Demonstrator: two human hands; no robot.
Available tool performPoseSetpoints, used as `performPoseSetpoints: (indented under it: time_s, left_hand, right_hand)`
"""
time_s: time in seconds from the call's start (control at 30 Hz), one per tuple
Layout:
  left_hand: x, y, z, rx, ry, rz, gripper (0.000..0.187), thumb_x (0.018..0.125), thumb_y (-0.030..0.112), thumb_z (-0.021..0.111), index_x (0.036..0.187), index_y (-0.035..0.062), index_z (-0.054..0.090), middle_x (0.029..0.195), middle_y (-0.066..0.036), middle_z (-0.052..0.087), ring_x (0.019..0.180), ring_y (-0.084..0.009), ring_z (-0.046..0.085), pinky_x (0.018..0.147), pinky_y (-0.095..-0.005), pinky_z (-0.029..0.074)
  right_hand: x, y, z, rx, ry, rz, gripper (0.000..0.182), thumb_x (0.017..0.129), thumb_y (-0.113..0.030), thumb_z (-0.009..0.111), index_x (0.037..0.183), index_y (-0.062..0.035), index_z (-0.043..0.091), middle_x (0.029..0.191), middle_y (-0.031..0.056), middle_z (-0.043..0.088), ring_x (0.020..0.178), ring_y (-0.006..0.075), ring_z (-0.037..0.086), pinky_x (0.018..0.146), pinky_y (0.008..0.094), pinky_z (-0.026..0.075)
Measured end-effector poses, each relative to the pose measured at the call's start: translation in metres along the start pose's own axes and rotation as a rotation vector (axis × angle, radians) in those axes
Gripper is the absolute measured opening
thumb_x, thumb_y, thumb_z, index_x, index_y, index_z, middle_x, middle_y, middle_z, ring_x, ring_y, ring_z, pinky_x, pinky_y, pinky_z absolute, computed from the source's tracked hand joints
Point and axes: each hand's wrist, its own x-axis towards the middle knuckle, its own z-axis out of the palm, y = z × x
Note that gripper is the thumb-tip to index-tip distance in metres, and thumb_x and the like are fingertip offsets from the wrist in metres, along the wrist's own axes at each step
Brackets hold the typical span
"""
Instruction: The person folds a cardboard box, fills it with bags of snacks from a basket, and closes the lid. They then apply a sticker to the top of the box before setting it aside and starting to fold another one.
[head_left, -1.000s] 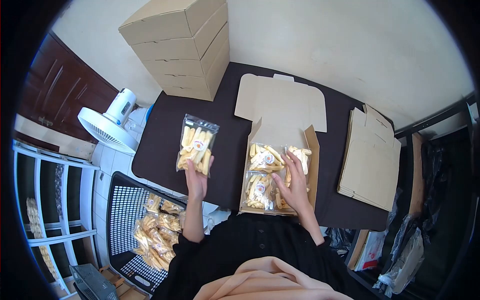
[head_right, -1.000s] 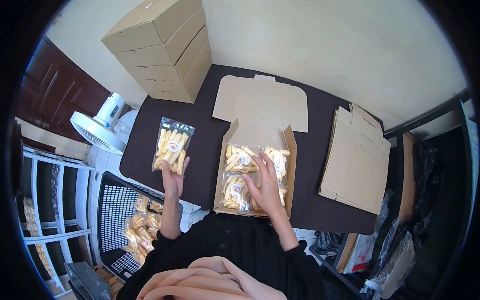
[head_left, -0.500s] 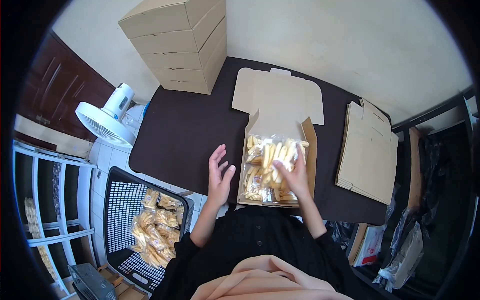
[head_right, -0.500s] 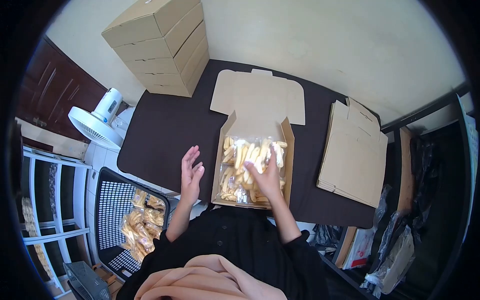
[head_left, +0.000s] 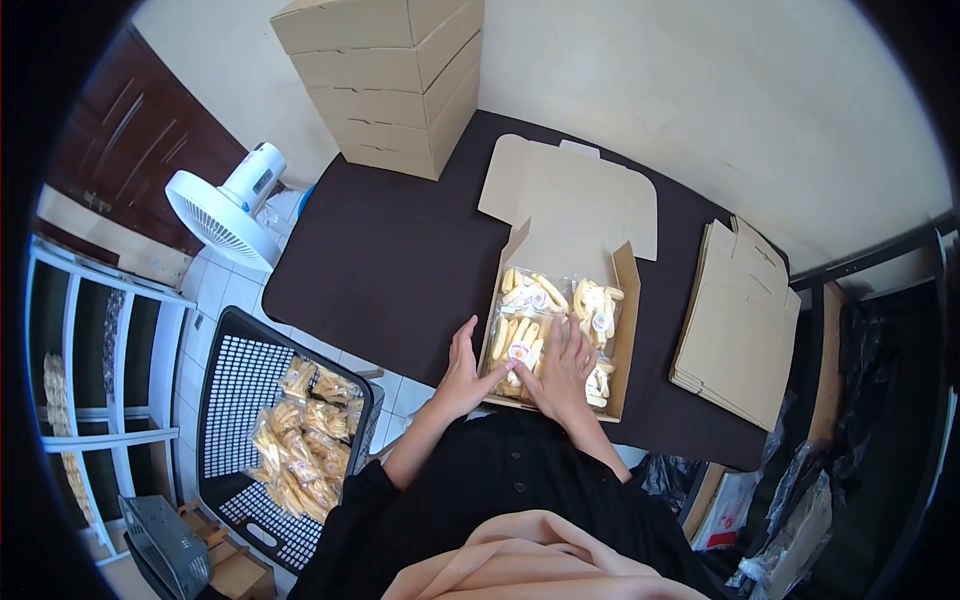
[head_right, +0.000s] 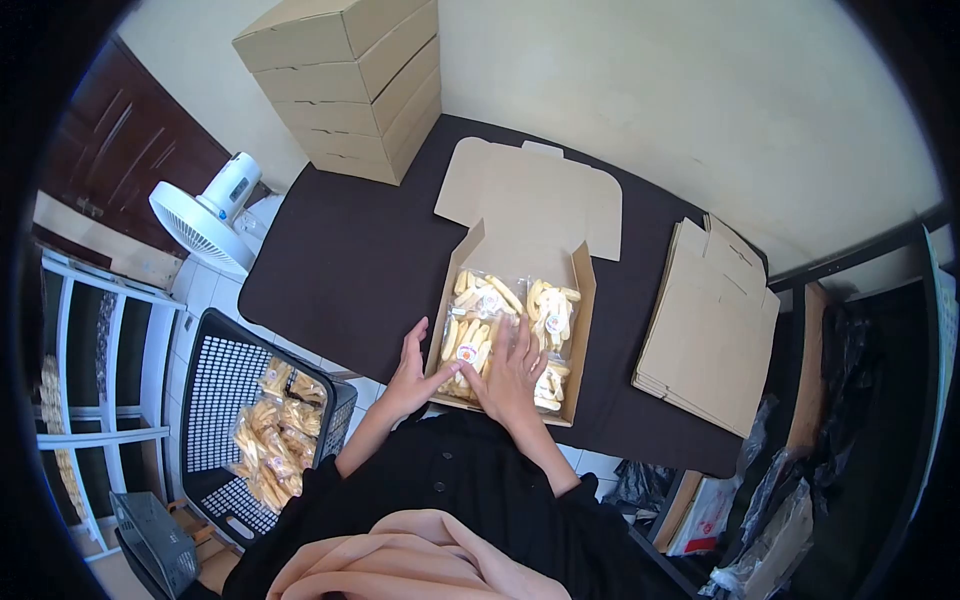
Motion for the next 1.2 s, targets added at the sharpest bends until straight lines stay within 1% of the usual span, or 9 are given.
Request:
performPoseSetpoints:
  time_s: [0.07,0.17,0.4,0.57,0.73,0.87,1.03,1.1,1.2]
  left_hand:
    - [-0.003,-0.001,0.004,0.003,0.000,-0.015,0.086,0.078,0.032,0.065,0.133,-0.0056,0.011,0.134,-0.027,0.020,0.128,-0.0362,0.020,0.105,-0.0412,0.019]
    - [-0.010,-0.003,0.005,-0.064,0.075,-0.028,0.085,0.078,0.030,0.065,0.133,-0.0065,0.010,0.134,-0.027,0.020,0.127,-0.0361,0.021,0.105,-0.0408,0.020]
    - [-0.058,-0.010,-0.001,-0.239,0.519,-0.102,0.077,0.080,0.020,0.062,0.135,0.0017,0.012,0.138,-0.019,0.018,0.126,-0.0309,0.026,0.098,-0.0475,0.031]
    - [-0.114,-0.041,-0.014,-0.303,0.772,-0.150,0.075,0.079,0.016,0.062,0.135,0.0028,0.014,0.138,-0.014,0.022,0.123,-0.0286,0.031,0.096,-0.0457,0.034]
    - [-0.176,-0.096,-0.073,-0.301,1.189,-0.175,0.059,0.080,0.008,0.058,0.130,0.0018,0.027,0.132,-0.012,0.033,0.117,-0.0248,0.039,0.086,-0.0318,0.042]
    - [-0.243,-0.214,-0.137,-0.141,1.411,-0.408,0.059,0.080,0.014,0.060,0.128,-0.0008,0.030,0.127,-0.017,0.040,0.113,-0.0277,0.043,0.089,-0.0362,0.039]
    - [-0.335,-0.376,-0.200,-0.340,1.363,-0.716,0.068,0.075,0.021,0.064,0.126,-0.0073,0.029,0.123,-0.023,0.042,0.113,-0.0318,0.043,0.092,-0.0358,0.037]
    - [-0.346,-0.408,-0.217,-0.354,1.236,-0.774,0.074,0.073,0.025,0.066,0.126,-0.0092,0.028,0.122,-0.026,0.042,0.114,-0.0339,0.042,0.094,-0.0363,0.036]
    - [-0.329,-0.419,-0.224,-0.098,1.438,-1.128,0.089,0.062,0.039,0.073,0.124,-0.0065,0.029,0.121,-0.025,0.044,0.109,-0.0321,0.047,0.092,-0.0373,0.038]
  right_hand:
    - [0.001,0.006,0.005,-0.256,0.006,-0.090,0.088,0.080,-0.056,0.050,0.138,-0.0009,0.014,0.142,0.0259,0.004,0.129,0.0454,0.008,0.099,0.0617,0.001]
    - [0.000,0.005,-0.003,-0.214,-0.072,-0.103,0.083,0.083,-0.056,0.044,0.139,-0.0037,0.013,0.144,0.0238,-0.002,0.132,0.0427,-0.004,0.099,0.0593,-0.008]
    - [-0.004,-0.001,-0.020,-0.173,-0.232,-0.304,0.067,0.083,-0.048,0.049,0.137,-0.0149,0.028,0.144,0.0237,-0.001,0.131,0.0451,-0.004,0.098,0.0626,-0.006]
    - [0.003,-0.004,-0.022,-0.216,-0.250,-0.414,0.072,0.078,-0.045,0.059,0.136,-0.0132,0.030,0.145,0.0195,0.000,0.133,0.0404,-0.003,0.100,0.0581,-0.009]
    - [-0.016,-0.045,-0.022,-0.127,-0.068,-0.452,0.075,0.076,-0.030,0.063,0.136,-0.0047,0.026,0.142,0.0259,0.002,0.131,0.0439,0.002,0.102,0.0569,-0.001]
    - [-0.035,-0.082,-0.004,-0.037,0.075,-0.530,0.062,0.075,-0.022,0.064,0.129,-0.0056,0.038,0.141,0.0255,0.011,0.129,0.0433,0.012,0.102,0.0554,0.009]
    - [-0.057,-0.137,0.048,0.095,0.028,-0.558,0.053,0.072,-0.013,0.065,0.121,-0.0047,0.046,0.139,0.0245,0.016,0.126,0.0423,0.019,0.101,0.0504,0.019]
    - [-0.068,-0.160,0.068,0.139,-0.064,-0.551,0.051,0.071,-0.010,0.066,0.118,-0.0054,0.048,0.139,0.0237,0.018,0.125,0.0413,0.022,0.101,0.0464,0.024]
    - [-0.083,-0.184,0.091,0.122,-0.191,-0.597,0.052,0.071,-0.010,0.067,0.119,-0.0077,0.048,0.141,0.0216,0.016,0.127,0.0391,0.022,0.102,0.0463,0.024]
